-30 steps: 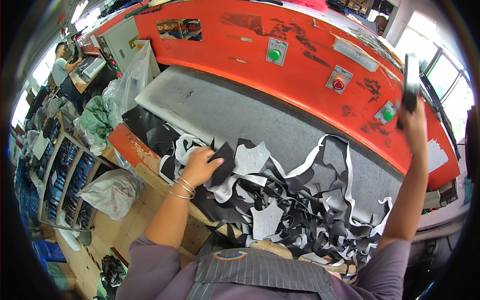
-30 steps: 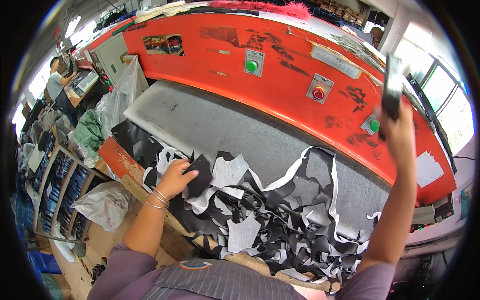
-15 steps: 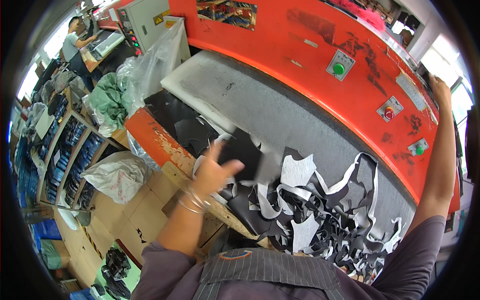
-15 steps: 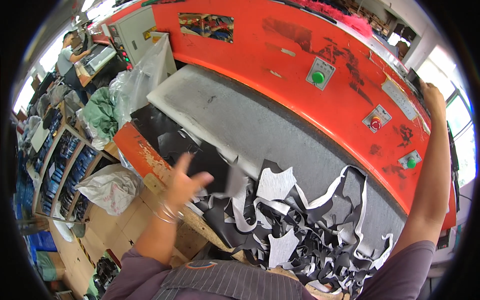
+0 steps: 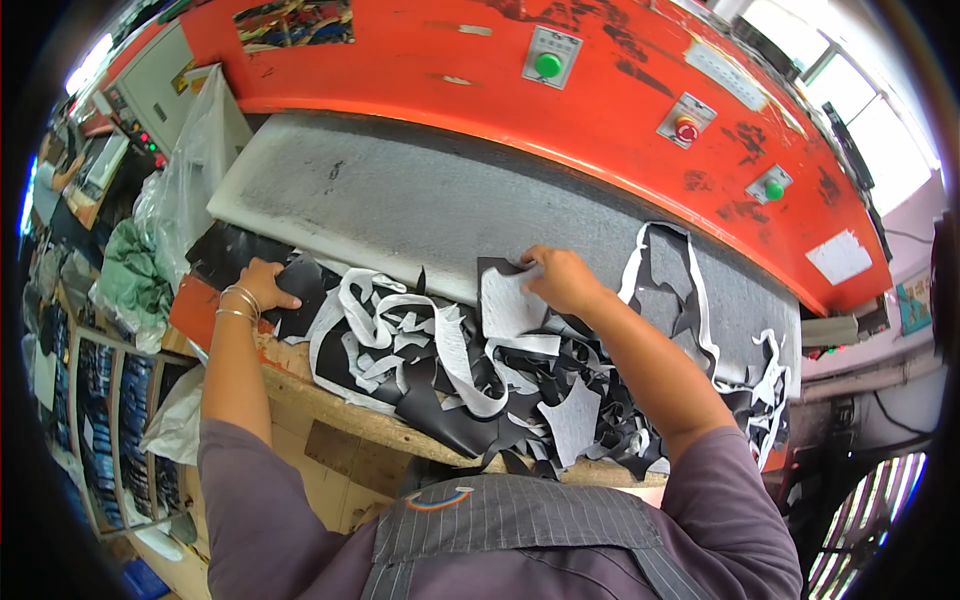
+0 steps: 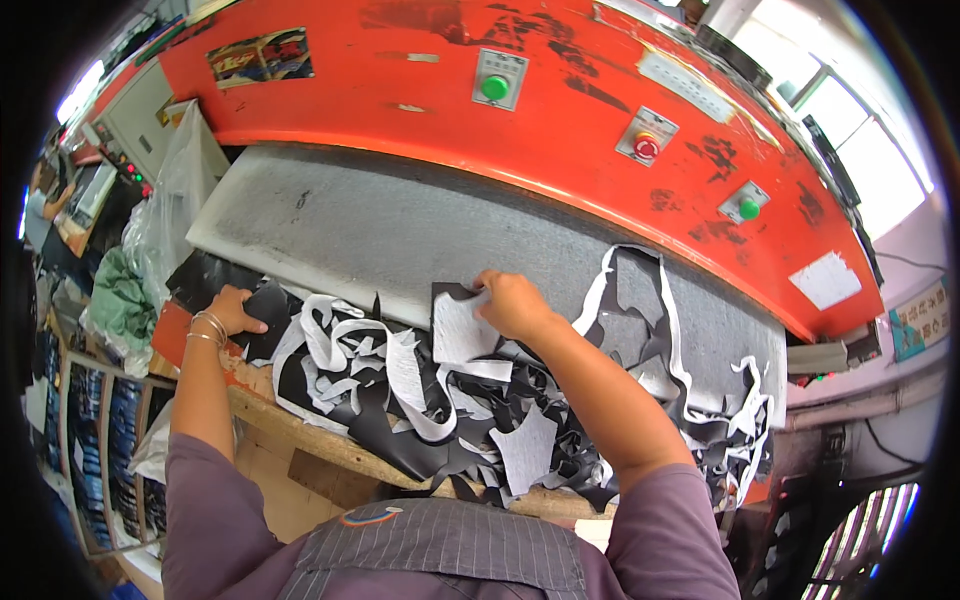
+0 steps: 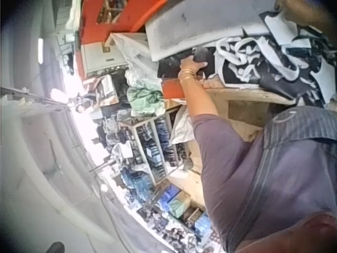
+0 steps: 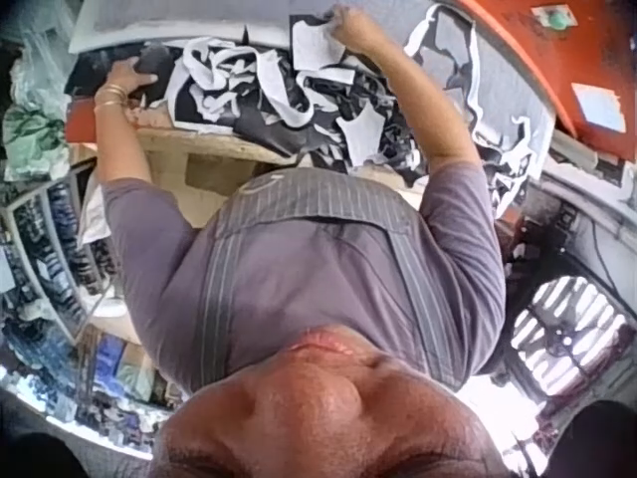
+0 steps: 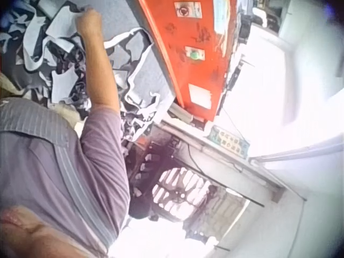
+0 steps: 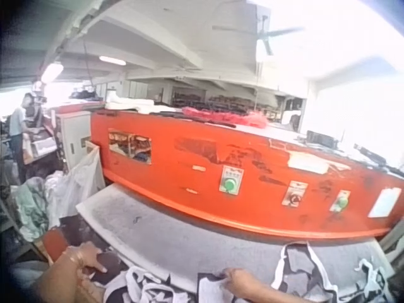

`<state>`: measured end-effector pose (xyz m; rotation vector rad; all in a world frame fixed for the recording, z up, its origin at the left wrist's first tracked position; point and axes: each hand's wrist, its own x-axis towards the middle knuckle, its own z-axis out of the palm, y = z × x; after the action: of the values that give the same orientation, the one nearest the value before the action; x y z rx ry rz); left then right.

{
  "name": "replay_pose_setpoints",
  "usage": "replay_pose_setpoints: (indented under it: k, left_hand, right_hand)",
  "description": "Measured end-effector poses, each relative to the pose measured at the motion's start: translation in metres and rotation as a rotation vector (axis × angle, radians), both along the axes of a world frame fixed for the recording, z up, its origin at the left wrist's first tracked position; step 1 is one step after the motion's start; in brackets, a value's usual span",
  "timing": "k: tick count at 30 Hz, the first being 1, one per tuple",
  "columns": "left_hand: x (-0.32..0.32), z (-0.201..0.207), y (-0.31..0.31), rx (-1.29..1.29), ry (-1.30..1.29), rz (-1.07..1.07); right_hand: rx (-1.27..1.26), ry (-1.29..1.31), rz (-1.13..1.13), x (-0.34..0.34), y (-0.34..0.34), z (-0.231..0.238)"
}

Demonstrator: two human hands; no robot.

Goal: Cutting leather shapes using a manual metal die and an industrial press.

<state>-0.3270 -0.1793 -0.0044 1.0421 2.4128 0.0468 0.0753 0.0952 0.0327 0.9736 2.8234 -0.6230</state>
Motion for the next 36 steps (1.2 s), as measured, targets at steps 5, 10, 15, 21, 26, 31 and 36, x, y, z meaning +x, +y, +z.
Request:
replay_pose_setpoints:
  k: [5,10,15,21,26,31,36]
  left_hand:
    - [0.017,0.020,-0.007,0.051,-0.177,0.145]
    - [0.025,0.009,-0.039,0.408,-0.043,0.107]
    - [0.003,0.021,-0.093,0.604,-0.163,0.222]
    - [0.004,0.080,-0.173,1.342,-0.468,0.585]
    - [0.113,0.097,-0.111,1.074,-0.906,-0.064]
    - [0.265,0.087,0.024,0.335,-1.299,-0.483]
    - [0.382,0.043,0.087,0.204,-0.822,-0.592]
  right_hand:
    - [-0.746,0.751,-0.447,0.021,0.038,0.051]
    - [-0.427,0.069,-0.140,-0.012,0.007,0.034]
    - [-0.020,-0.079,-0.071,-0.037,-0.029,-0.009]
    - [0.118,-0.069,-0.112,-0.025,-0.031,-0.003]
    - [-0.102,-0.146,-0.090,-0.020,-0.011,0.000]
    - [-0.274,0.556,-0.178,0.038,0.008,0.046]
    - [-0.147,0.941,-0.384,0.185,0.016,0.115]
